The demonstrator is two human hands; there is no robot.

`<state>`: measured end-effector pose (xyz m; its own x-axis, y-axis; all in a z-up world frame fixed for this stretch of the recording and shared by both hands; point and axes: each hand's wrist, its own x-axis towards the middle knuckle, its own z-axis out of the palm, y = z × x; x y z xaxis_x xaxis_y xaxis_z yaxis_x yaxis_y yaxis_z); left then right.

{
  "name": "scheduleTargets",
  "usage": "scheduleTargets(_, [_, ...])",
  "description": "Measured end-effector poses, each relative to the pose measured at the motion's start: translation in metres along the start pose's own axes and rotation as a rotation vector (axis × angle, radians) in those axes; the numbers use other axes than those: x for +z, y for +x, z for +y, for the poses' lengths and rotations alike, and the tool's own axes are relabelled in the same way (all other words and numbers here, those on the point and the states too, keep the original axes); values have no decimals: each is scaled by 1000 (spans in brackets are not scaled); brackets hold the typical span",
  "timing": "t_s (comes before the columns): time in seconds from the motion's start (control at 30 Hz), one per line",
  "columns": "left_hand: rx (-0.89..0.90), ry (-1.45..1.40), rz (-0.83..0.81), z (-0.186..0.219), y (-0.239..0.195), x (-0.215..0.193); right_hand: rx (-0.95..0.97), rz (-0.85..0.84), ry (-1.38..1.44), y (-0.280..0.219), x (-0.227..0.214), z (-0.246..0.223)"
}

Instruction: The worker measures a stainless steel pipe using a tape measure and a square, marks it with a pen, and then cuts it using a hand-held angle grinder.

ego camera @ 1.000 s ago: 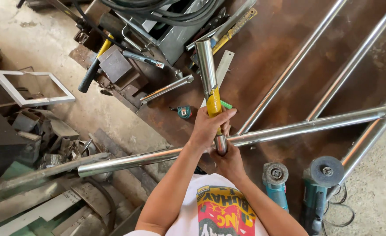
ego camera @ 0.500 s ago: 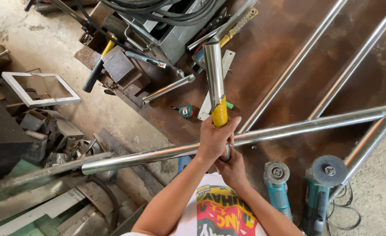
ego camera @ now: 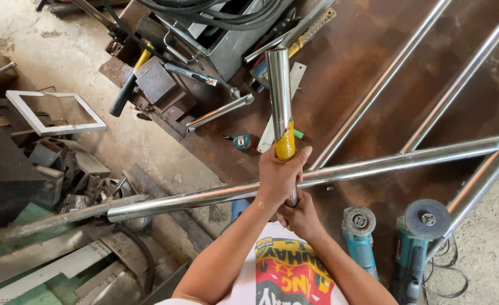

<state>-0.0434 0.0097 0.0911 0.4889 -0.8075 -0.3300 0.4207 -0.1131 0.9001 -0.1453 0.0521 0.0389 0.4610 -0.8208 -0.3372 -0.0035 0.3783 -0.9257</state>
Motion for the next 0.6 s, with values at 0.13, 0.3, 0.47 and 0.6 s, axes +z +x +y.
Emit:
scheduleTargets(0.13, [-8, -68, -87, -12, 9, -8, -14, -46, 82, 2, -5, 13])
scheduleTargets(0.3, [0, -58, -82, -11, 4, -11, 15, -39, 129, -3, -1, 10])
scheduleTargets(0.47, [22, 21, 0, 6, -8, -6, 1, 43, 3, -5, -2, 20])
scheduleTargets(0.6, [25, -88, -82, -2, -2, -10, 3, 45, 17, -6, 0, 8])
